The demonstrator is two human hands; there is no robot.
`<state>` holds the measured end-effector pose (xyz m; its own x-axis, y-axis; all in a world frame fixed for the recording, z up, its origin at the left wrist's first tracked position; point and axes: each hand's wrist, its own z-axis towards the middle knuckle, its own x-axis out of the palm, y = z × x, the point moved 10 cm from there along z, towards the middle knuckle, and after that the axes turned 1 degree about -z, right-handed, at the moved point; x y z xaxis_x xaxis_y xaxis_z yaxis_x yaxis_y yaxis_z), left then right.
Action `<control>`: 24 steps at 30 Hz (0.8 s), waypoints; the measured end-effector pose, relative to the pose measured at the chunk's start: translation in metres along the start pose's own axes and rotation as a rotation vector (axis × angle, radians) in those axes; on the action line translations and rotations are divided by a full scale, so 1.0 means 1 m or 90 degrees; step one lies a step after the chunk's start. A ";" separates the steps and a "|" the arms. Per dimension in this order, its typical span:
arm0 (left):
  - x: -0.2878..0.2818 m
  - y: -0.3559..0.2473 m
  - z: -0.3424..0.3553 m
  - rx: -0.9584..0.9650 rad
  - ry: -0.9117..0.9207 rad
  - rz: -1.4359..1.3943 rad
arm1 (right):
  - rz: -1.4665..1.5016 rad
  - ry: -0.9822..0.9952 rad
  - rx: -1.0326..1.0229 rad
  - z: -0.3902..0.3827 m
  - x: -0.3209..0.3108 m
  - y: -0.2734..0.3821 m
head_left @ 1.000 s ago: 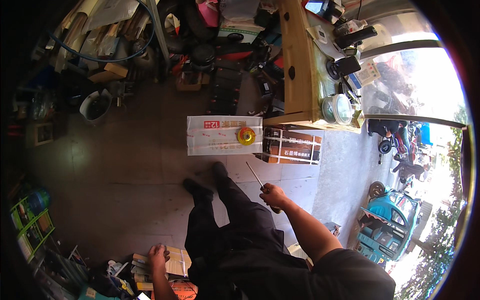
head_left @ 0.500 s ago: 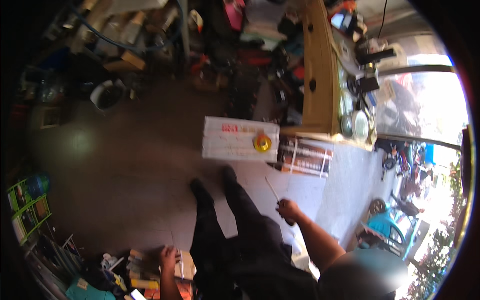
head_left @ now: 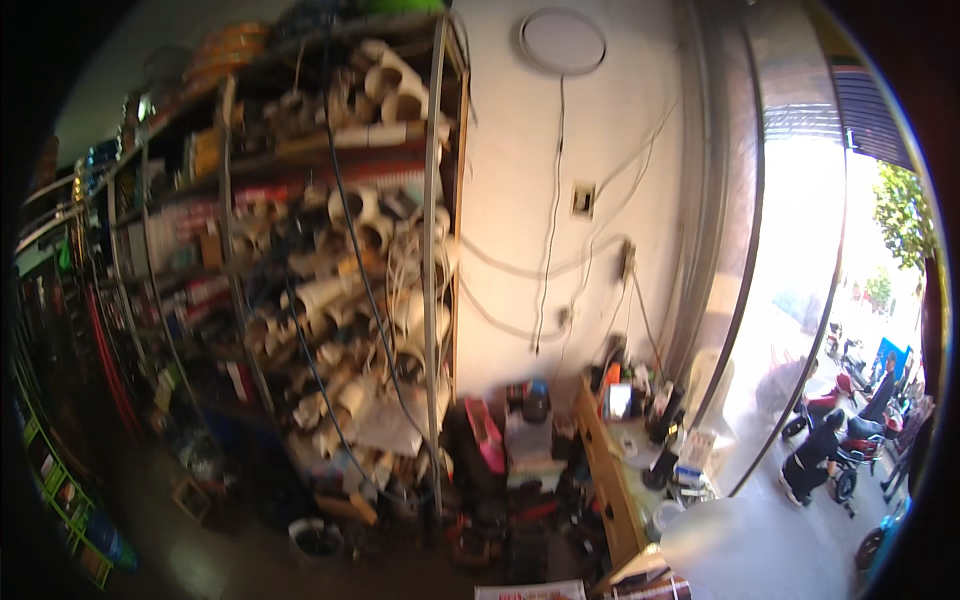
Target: The person unwraps a new tire, places it onto a wheel rim, and uses a screwdriver to pry the tire bead into place around the rim.
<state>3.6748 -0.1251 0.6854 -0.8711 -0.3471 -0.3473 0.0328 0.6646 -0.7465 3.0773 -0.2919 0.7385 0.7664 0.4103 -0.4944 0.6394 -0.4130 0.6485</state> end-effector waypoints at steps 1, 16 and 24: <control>-0.001 -0.015 0.014 0.035 -0.012 0.028 | -0.008 0.000 -0.011 0.004 -0.008 0.017; 0.050 0.007 0.018 -0.013 0.127 -0.026 | -0.046 0.014 -0.097 0.018 -0.045 0.115; 0.031 -0.023 -0.032 0.011 0.095 -0.015 | -0.062 0.029 -0.103 0.017 -0.037 0.114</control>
<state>3.6318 -0.1298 0.7098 -0.9349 -0.2589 -0.2427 0.0192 0.6461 -0.7630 3.1225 -0.3677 0.8211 0.6954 0.4797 -0.5351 0.6895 -0.2354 0.6850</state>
